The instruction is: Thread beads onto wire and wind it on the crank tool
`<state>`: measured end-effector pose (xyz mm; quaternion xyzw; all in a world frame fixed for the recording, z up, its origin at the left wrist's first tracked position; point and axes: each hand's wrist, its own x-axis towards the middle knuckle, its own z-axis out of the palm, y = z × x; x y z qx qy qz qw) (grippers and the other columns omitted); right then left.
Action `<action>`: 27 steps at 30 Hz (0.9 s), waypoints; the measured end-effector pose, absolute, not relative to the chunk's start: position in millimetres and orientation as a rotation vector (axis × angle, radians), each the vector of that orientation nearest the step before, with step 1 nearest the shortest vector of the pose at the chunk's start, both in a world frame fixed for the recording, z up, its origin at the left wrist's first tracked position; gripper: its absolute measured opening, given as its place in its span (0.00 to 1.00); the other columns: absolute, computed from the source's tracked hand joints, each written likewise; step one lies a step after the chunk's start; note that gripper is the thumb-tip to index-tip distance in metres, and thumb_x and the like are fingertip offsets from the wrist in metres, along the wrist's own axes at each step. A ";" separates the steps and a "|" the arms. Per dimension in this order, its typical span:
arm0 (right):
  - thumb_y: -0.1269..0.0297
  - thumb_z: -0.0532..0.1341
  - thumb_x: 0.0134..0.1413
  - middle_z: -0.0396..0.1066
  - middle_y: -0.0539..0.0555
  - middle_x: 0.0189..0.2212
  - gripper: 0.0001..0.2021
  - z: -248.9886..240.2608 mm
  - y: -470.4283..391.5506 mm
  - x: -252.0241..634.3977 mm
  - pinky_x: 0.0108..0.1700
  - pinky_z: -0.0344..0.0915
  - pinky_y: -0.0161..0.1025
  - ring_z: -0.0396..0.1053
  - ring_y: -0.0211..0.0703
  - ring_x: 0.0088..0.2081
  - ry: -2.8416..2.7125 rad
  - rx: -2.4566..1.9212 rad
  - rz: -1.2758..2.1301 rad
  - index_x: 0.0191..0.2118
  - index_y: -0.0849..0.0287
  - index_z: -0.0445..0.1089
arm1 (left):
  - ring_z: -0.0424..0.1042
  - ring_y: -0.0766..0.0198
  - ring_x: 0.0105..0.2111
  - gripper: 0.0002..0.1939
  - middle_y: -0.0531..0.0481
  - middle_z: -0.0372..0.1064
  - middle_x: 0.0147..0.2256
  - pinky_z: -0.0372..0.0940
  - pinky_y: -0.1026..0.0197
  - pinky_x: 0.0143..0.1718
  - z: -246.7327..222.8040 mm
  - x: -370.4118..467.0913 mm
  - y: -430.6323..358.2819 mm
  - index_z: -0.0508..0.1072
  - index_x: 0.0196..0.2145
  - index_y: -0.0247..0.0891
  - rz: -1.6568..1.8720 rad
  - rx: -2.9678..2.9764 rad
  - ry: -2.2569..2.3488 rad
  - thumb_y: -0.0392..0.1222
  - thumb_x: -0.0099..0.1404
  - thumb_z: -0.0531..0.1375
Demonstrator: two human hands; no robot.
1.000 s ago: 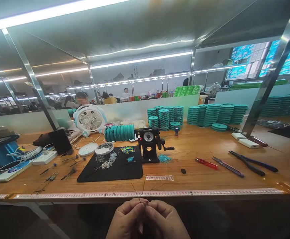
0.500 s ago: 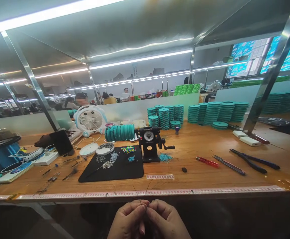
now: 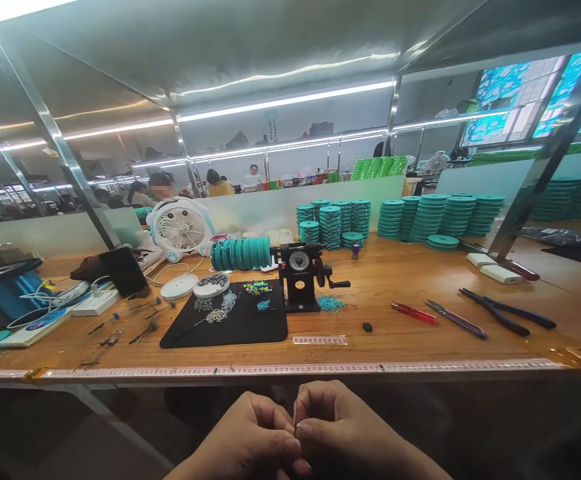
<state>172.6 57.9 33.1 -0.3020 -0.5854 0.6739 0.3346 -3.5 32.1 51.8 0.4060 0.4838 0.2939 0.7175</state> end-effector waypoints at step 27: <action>0.47 0.63 0.48 0.58 0.45 0.18 0.19 -1.5 53.0 150.4 0.23 0.51 0.31 0.54 0.31 0.19 -1.212 -0.691 1.673 0.27 0.60 0.63 | 0.64 0.74 0.13 0.16 0.49 0.72 0.21 0.48 0.72 0.10 40.4 -3.7 36.8 0.71 0.20 0.32 0.693 0.707 1.025 0.46 0.43 0.70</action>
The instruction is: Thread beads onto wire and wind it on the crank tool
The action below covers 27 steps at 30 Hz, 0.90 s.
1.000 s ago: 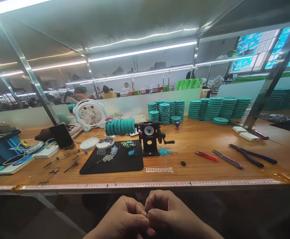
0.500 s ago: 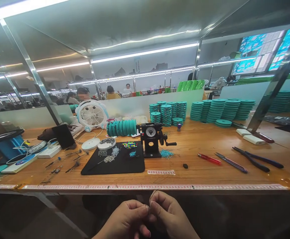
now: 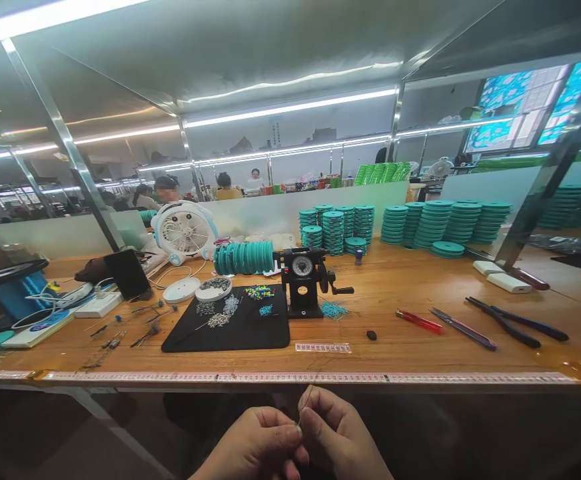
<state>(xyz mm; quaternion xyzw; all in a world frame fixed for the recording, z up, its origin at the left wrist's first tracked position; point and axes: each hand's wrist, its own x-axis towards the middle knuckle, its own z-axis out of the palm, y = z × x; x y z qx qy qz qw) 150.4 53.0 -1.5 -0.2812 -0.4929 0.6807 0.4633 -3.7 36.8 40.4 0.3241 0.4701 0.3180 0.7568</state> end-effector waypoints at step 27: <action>0.38 0.59 0.46 0.56 0.47 0.19 0.25 -0.7 55.8 150.7 0.26 0.50 0.34 0.51 0.34 0.23 -1.369 -0.786 1.454 0.23 0.59 0.59 | 0.64 0.72 0.21 0.17 0.49 0.71 0.22 0.53 0.69 0.23 38.4 -2.5 38.9 0.73 0.25 0.31 0.821 1.066 1.004 0.50 0.49 0.68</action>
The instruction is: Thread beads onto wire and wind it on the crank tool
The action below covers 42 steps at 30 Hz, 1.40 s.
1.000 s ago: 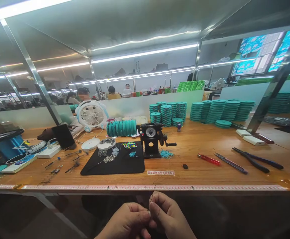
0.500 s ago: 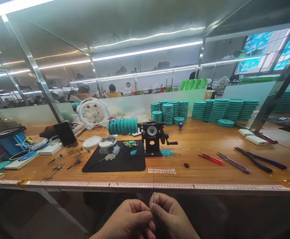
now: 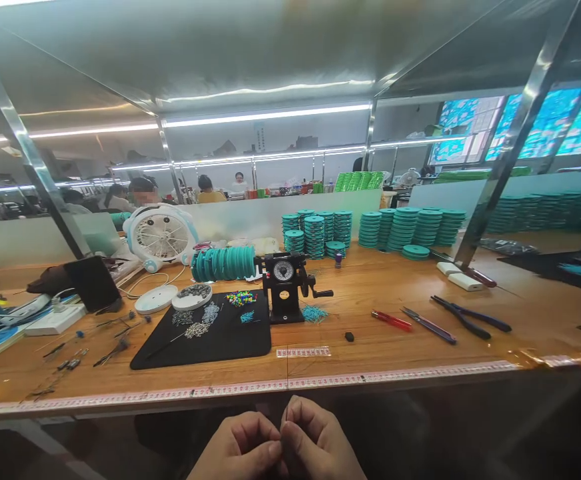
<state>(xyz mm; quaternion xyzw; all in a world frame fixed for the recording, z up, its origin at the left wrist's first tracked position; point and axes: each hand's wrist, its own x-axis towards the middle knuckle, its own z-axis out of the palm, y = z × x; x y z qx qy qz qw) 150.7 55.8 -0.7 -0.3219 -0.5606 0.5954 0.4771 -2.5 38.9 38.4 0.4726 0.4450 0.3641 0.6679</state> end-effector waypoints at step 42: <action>0.73 0.60 0.41 0.64 0.49 0.17 0.06 54.3 188.8 217.2 0.25 0.47 0.35 0.58 0.37 0.22 -1.529 -1.461 0.788 0.20 0.59 0.63 | 0.72 0.60 0.36 0.13 0.42 0.76 0.37 0.58 0.67 0.25 83.4 -4.6 91.8 0.69 0.24 0.36 0.970 0.943 1.208 0.47 0.48 0.67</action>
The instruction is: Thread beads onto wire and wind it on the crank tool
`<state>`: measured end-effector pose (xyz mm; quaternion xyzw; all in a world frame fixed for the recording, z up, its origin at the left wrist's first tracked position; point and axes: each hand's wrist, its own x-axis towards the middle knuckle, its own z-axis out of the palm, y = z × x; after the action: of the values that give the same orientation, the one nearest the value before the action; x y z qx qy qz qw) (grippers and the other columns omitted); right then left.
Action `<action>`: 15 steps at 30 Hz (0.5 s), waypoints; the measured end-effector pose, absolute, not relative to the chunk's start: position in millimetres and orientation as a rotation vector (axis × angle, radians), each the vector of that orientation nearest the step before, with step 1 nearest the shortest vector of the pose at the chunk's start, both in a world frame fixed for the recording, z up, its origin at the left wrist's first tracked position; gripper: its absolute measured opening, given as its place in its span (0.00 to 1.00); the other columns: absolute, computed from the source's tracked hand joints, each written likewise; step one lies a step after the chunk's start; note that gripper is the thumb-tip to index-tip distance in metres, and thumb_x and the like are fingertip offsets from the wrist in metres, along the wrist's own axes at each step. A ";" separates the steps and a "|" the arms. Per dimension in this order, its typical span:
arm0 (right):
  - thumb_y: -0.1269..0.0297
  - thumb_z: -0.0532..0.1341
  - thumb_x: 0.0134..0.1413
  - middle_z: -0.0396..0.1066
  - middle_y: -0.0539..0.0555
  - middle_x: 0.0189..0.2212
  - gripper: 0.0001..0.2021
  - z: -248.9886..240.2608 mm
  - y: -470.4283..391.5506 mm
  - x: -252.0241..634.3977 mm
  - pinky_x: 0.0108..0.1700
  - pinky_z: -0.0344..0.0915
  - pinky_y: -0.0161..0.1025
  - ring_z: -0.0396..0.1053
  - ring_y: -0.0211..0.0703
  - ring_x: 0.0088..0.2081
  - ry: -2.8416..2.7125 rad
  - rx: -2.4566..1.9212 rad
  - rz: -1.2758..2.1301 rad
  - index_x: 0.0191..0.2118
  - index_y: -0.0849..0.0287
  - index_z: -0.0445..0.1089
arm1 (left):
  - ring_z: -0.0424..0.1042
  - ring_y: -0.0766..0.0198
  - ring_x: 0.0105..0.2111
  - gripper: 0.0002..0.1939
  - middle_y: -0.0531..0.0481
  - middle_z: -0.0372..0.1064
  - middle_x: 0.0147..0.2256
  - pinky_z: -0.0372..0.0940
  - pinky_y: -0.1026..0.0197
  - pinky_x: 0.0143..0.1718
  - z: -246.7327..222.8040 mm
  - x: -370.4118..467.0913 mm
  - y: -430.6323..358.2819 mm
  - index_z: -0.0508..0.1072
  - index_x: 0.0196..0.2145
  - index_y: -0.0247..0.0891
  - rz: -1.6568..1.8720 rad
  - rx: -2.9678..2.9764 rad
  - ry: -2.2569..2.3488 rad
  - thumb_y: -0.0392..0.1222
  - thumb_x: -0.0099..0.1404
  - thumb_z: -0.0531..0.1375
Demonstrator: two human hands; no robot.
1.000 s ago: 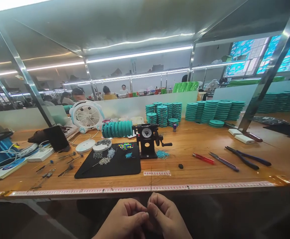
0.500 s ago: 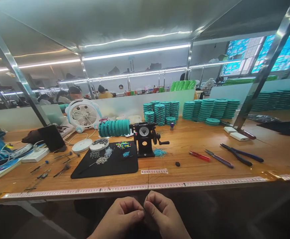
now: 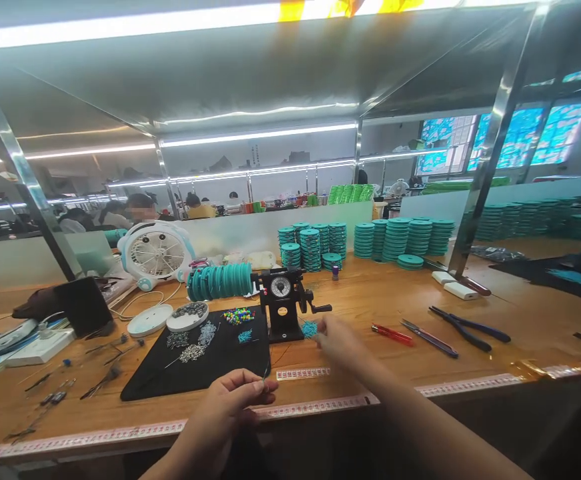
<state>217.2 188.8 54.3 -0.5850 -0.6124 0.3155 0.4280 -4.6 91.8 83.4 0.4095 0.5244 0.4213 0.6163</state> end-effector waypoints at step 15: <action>0.71 0.53 0.54 0.72 0.54 0.25 0.10 31.4 112.0 170.3 0.30 0.56 0.36 0.67 0.42 0.28 -1.940 -1.112 0.696 0.25 0.60 0.68 | 0.66 0.68 0.19 0.10 0.50 0.71 0.22 0.52 0.68 0.18 63.1 34.1 129.8 0.66 0.25 0.35 0.971 0.770 1.123 0.39 0.47 0.64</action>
<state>170.3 112.0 31.4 -0.4373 -0.7631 0.2739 0.3892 34.1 129.8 63.1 0.3416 0.4985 0.4310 0.6702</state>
